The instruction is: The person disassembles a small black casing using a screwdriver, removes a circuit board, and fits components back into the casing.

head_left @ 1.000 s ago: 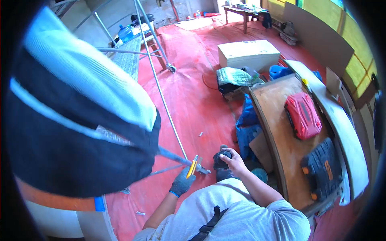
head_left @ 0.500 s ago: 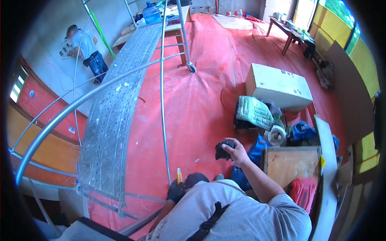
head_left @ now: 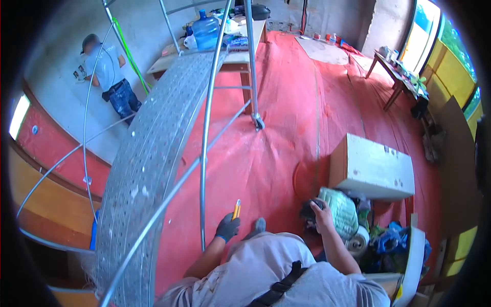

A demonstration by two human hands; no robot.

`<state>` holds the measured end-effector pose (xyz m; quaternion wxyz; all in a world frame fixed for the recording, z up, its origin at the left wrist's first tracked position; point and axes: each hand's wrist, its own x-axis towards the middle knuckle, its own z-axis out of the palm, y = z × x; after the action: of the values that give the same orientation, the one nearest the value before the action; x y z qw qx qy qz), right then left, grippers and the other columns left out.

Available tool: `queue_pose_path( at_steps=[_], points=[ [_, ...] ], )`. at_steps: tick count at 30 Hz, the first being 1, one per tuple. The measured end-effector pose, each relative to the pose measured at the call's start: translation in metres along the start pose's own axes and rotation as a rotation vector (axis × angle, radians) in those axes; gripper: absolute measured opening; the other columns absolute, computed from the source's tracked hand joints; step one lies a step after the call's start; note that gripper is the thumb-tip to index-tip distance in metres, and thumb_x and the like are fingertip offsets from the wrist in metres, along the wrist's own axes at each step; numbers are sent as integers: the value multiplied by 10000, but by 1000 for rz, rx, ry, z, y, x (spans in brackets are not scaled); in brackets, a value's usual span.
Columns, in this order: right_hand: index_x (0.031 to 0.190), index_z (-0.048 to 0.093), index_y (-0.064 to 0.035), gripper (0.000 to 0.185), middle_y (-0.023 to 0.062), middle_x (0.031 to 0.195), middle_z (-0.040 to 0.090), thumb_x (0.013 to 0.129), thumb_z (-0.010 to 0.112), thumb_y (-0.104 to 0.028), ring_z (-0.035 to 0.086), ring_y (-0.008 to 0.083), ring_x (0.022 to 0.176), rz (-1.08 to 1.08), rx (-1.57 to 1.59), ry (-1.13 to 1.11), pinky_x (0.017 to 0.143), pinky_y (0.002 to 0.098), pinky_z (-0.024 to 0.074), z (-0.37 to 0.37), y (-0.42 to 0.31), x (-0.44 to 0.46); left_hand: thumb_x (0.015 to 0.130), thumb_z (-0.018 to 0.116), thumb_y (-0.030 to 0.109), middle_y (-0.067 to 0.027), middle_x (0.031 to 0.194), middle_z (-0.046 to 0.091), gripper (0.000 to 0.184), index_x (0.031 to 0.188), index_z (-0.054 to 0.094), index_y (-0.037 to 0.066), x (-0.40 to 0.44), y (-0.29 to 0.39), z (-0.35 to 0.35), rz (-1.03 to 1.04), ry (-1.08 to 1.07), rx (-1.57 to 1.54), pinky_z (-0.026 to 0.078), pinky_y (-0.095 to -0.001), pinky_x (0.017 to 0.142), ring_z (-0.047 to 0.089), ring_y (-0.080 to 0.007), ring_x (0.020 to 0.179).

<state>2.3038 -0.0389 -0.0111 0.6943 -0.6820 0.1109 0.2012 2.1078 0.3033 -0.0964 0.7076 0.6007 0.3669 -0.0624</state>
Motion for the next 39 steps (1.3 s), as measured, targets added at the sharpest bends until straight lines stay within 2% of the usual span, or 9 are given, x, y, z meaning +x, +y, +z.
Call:
queue_pose_path(
  at_steps=[3,10,23,27,29,32,34,36,39],
  points=[
    [1342,556,-73,449,116,1082,710,952,725,-221,720,222,873,27,76,55,632,397,588,-5,-31,63,967,607,253,-37,861,614,327,1235,573,69,85,102,29,49,-108,133,516,-303,536,577,-124,619],
    [1385,529,-106,467,75,1071,706,979,642,-307,708,196,765,-73,660,-105,543,338,562,14,-137,237,967,627,270,-45,829,622,327,1220,593,66,308,290,119,195,-198,341,507,-302,520,580,-126,599],
    [1433,462,-49,529,85,1157,686,987,644,-268,722,190,904,-122,490,-344,626,290,569,118,-424,651,996,632,259,-37,827,606,465,1435,531,140,589,495,201,76,-65,258,495,-297,502,570,-118,596],
    [1422,475,-44,488,78,1155,686,1002,624,-244,722,190,896,-185,491,-451,631,301,578,162,-493,781,1020,574,333,-20,814,607,346,1300,634,139,711,538,216,103,-128,173,493,-291,508,570,-123,584],
    [1422,477,-49,483,78,1156,687,1005,621,-246,722,190,897,-193,474,-480,630,303,579,180,-525,847,983,617,253,-51,824,643,303,1245,649,104,810,535,217,530,-118,427,540,-331,578,624,-176,625],
    [1424,482,-63,471,79,1154,686,1012,612,-251,721,190,901,-175,471,-478,628,305,578,207,-570,938,914,713,223,-144,910,708,325,1197,672,69,915,585,235,477,-77,408,580,-427,746,696,-297,775],
    [1425,483,-67,468,80,1155,687,1013,608,-250,720,191,905,-146,481,-455,638,311,580,219,-601,991,894,740,228,-163,955,709,349,1197,678,65,921,710,270,191,-33,358,577,-427,782,698,-298,828],
    [1431,475,-65,475,85,1172,687,1012,606,-246,719,197,930,-140,500,-452,660,326,582,227,-626,1042,897,737,225,-126,914,690,360,1216,675,71,999,738,271,540,40,504,568,-366,704,675,-213,756],
    [1440,454,-57,499,103,1194,682,999,611,-232,717,217,954,-156,524,-467,682,337,598,239,-658,1118,907,719,216,-96,880,674,352,1226,673,74,1056,838,288,480,22,393,548,-326,662,646,-152,722]
  ],
)
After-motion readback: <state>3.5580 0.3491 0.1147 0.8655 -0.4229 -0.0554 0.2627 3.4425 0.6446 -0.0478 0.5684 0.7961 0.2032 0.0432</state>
